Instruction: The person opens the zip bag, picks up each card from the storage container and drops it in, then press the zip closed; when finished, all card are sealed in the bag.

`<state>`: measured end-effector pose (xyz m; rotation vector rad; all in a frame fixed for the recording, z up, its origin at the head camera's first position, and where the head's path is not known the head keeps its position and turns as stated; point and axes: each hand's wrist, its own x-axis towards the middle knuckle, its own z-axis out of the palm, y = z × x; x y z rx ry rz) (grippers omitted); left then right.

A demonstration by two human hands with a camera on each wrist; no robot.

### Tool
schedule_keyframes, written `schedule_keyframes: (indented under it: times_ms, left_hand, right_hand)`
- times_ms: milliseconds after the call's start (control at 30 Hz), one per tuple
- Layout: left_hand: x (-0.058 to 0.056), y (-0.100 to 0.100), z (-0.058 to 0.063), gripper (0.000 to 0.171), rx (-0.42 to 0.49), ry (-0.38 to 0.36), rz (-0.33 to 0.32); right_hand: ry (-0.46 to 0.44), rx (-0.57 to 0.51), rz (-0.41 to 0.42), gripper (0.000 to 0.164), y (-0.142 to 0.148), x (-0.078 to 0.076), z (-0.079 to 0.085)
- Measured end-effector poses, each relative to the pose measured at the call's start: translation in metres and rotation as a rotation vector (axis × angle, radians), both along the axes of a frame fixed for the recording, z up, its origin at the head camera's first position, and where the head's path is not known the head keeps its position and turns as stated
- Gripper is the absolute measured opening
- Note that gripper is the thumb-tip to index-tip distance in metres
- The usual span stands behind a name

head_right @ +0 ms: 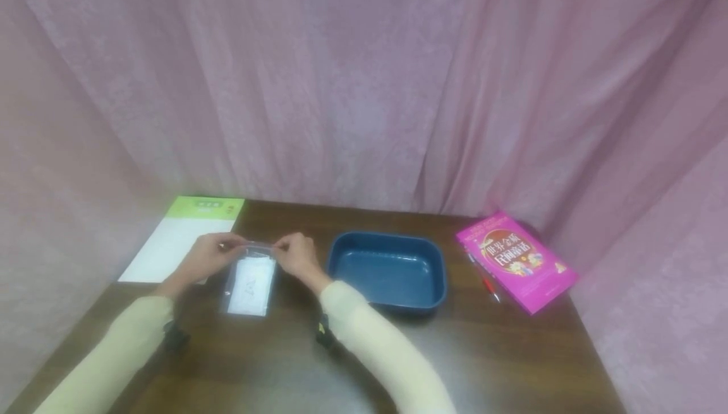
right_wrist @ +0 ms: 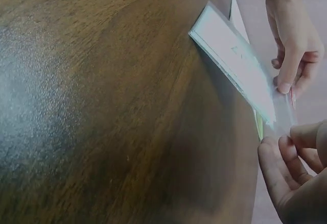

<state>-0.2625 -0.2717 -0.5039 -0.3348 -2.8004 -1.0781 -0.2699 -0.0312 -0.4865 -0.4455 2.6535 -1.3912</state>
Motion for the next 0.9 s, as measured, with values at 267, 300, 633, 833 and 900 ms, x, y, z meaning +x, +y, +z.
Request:
schedule_keyframes:
  times_ms: [267,300,633,833,900]
  left_hand:
    - [-0.004,0.007,-0.001,0.015,-0.043,-0.062,-0.033]
    - [-0.005,0.008,-0.001,0.015,-0.056,-0.075,-0.032]
    - [-0.012,0.006,-0.012,0.013,-0.11,-0.132,-0.053]
    - [-0.016,0.004,-0.019,0.013,-0.116,-0.155,-0.058]
    - [-0.016,0.003,-0.019,0.014,-0.111,-0.153,-0.062]
  right_hand:
    - [0.017,0.068,-0.056,0.013,-0.003,0.002,-0.004]
    - [0.023,0.077,-0.061,0.012,-0.004,0.002,-0.005]
    - [0.033,0.117,-0.073,0.011,-0.004,0.002,-0.009]
    - [0.024,0.122,-0.059,0.01,-0.004,0.003,-0.012]
    - [0.023,0.125,-0.057,0.009,-0.004,0.003,-0.013]
